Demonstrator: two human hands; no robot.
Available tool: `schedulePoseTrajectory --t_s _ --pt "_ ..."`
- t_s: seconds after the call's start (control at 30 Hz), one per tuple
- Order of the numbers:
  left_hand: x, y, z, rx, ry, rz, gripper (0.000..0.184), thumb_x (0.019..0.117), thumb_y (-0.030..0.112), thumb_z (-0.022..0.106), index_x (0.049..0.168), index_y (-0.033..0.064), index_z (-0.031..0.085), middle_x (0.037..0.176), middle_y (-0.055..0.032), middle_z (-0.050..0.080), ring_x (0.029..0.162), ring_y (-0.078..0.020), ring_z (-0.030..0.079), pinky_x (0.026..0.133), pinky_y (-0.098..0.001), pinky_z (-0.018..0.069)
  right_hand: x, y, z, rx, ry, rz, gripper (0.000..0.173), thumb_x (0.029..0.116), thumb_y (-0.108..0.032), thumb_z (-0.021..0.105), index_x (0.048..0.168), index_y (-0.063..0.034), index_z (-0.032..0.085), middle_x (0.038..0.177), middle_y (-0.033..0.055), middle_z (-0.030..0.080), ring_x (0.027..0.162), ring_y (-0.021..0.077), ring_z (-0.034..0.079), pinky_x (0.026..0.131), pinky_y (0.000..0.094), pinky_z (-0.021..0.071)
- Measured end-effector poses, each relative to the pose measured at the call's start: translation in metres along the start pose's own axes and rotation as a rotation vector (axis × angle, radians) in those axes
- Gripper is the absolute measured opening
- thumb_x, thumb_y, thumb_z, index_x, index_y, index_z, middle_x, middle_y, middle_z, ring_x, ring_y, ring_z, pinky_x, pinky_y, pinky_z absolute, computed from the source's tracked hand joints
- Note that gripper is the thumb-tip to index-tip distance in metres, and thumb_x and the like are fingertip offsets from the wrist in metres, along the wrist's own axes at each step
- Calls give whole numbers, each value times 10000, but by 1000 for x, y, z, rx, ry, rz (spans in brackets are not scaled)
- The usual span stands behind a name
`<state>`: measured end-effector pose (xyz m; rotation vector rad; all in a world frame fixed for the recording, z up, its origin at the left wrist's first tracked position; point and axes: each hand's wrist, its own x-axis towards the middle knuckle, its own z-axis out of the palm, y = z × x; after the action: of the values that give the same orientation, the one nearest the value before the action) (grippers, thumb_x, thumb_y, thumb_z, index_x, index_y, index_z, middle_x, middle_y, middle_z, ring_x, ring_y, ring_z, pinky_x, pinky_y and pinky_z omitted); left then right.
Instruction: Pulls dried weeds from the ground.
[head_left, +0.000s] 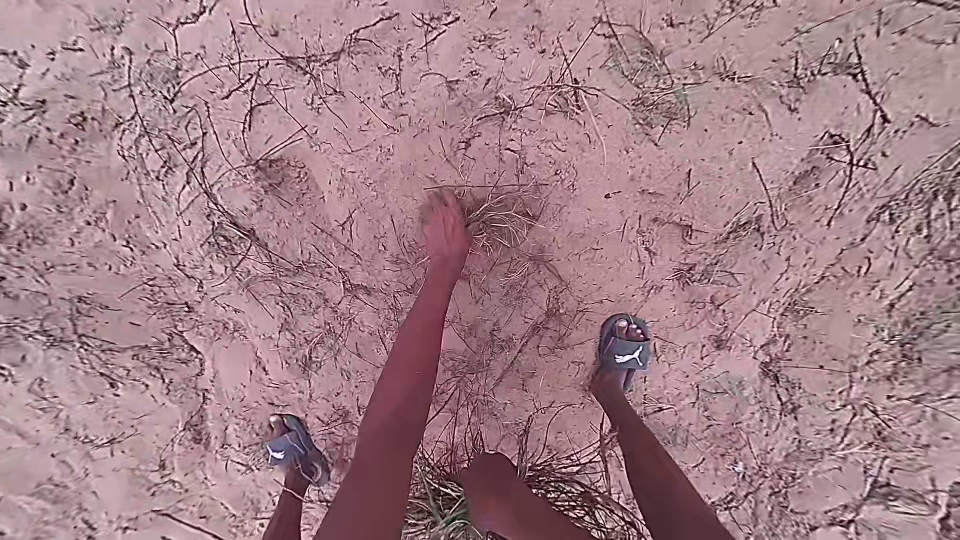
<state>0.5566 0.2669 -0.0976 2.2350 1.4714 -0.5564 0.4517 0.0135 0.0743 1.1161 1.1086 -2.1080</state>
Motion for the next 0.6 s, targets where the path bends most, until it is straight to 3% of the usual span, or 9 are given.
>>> schedulePoseTrajectory --t_s 0.07,0.17,0.23,0.33,0.4,0.53,0.6 --pt "14 11 12 -13 -28 -42 874 915 356 756 1518 -101 321 1509 -373 386 1340 -545 472 985 -616 506 -6 -1 -1 21 2 -23 408 919 -174 721 1240 62 634 1277 300 614 1199 465 597 900 649 490" --pt "16 7 10 19 -95 62 632 998 353 635 1401 -103 465 1303 -345 595 1187 -507 619 950 -644 499 -8 1 0 36 0 -48 407 917 -173 723 1228 75 635 1263 306 617 1184 469 602 886 655 491" --pt "12 2 1 63 -138 161 568 1009 382 614 1304 -98 540 1184 -327 655 1131 -495 651 925 -641 507 -9 3 -4 28 11 -55 418 917 -178 725 1239 72 632 1271 305 616 1193 471 598 897 657 487" --pt "-35 -12 3 84 -191 327 504 983 363 654 1237 -70 605 1084 -303 687 1037 -490 682 854 -633 526 -7 2 -4 12 14 -52 438 934 -191 714 1264 81 615 1297 313 599 1216 476 583 919 650 480" --pt "-83 -29 18 60 -298 505 417 956 277 687 1173 -74 629 1025 -289 691 948 -480 698 778 -619 543 -5 3 -4 7 4 -40 450 948 -201 702 1292 75 615 1342 309 580 1253 473 561 956 650 464" --pt "-184 -83 60 261 -1017 759 375 973 207 649 1250 -44 617 1167 -302 660 1125 -486 639 914 -652 495 1 -9 9 -56 -89 -41 432 967 -200 683 1266 104 612 1335 328 572 1255 483 554 956 660 456" --pt "-211 -104 76 373 -1196 812 389 957 193 679 1273 -28 624 1196 -291 660 1153 -483 626 919 -660 492 -2 -13 12 -116 -136 -73 419 995 -205 640 1262 117 610 1356 322 571 1274 471 551 978 653 450"
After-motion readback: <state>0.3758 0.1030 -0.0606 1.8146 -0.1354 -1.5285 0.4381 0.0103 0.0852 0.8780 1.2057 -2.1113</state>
